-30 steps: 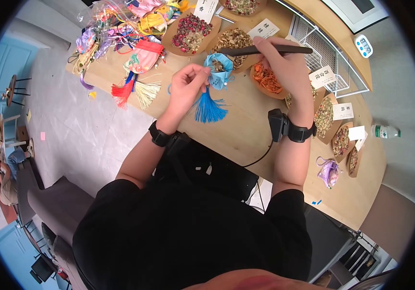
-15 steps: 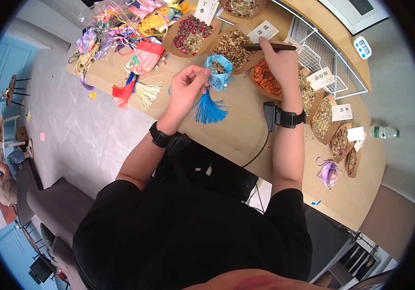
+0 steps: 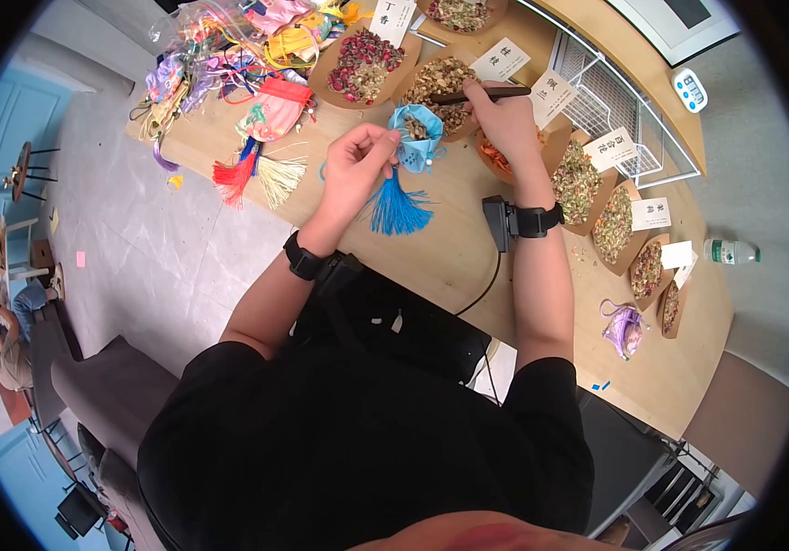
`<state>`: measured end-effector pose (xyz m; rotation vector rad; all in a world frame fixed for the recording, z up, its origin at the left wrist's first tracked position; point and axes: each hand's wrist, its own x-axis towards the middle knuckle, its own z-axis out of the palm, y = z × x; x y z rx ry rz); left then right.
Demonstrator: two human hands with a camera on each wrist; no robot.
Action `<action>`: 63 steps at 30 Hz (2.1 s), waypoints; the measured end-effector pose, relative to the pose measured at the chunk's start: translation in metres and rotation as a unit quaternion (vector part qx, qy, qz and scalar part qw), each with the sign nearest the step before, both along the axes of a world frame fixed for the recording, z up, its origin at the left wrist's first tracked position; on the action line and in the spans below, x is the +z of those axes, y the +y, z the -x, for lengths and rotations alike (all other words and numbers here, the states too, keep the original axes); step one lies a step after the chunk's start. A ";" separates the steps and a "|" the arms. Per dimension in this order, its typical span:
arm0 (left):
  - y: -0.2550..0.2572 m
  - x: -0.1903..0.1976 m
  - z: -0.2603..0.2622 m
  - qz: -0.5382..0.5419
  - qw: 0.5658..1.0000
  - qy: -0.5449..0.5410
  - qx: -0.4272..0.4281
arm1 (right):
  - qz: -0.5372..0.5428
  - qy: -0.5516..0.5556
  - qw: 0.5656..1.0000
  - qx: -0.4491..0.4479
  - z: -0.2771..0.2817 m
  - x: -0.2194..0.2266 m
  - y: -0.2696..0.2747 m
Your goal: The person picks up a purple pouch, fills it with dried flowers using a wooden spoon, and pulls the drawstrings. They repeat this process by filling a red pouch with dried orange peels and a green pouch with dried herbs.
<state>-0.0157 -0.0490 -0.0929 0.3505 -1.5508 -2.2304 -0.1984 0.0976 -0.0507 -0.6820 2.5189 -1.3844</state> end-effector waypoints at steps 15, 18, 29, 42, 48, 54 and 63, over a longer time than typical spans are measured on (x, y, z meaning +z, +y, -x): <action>-0.001 -0.001 0.001 0.003 1.000 -0.002 0.000 | 0.080 -0.054 0.992 0.082 -0.037 0.089 0.021; -0.001 -0.002 0.001 0.002 1.000 0.005 0.001 | 0.097 -0.051 0.994 0.030 -0.020 0.075 0.023; 0.000 -0.001 0.000 -0.003 1.000 0.002 0.001 | -0.028 -0.063 0.997 0.025 0.004 0.017 0.011; -0.001 -0.002 0.000 -0.008 1.000 0.001 -0.001 | 0.081 -0.067 0.994 0.029 -0.003 0.024 0.010; 0.000 -0.001 0.000 0.000 1.000 0.004 0.000 | 0.116 -0.068 0.990 0.053 -0.020 0.071 0.022; -0.001 -0.003 0.000 -0.001 1.000 0.005 0.002 | 0.124 -0.034 0.991 0.041 -0.036 0.081 0.016; -0.003 -0.006 0.000 -0.016 1.000 0.026 0.003 | -0.032 0.040 0.997 0.064 -0.033 0.028 -0.005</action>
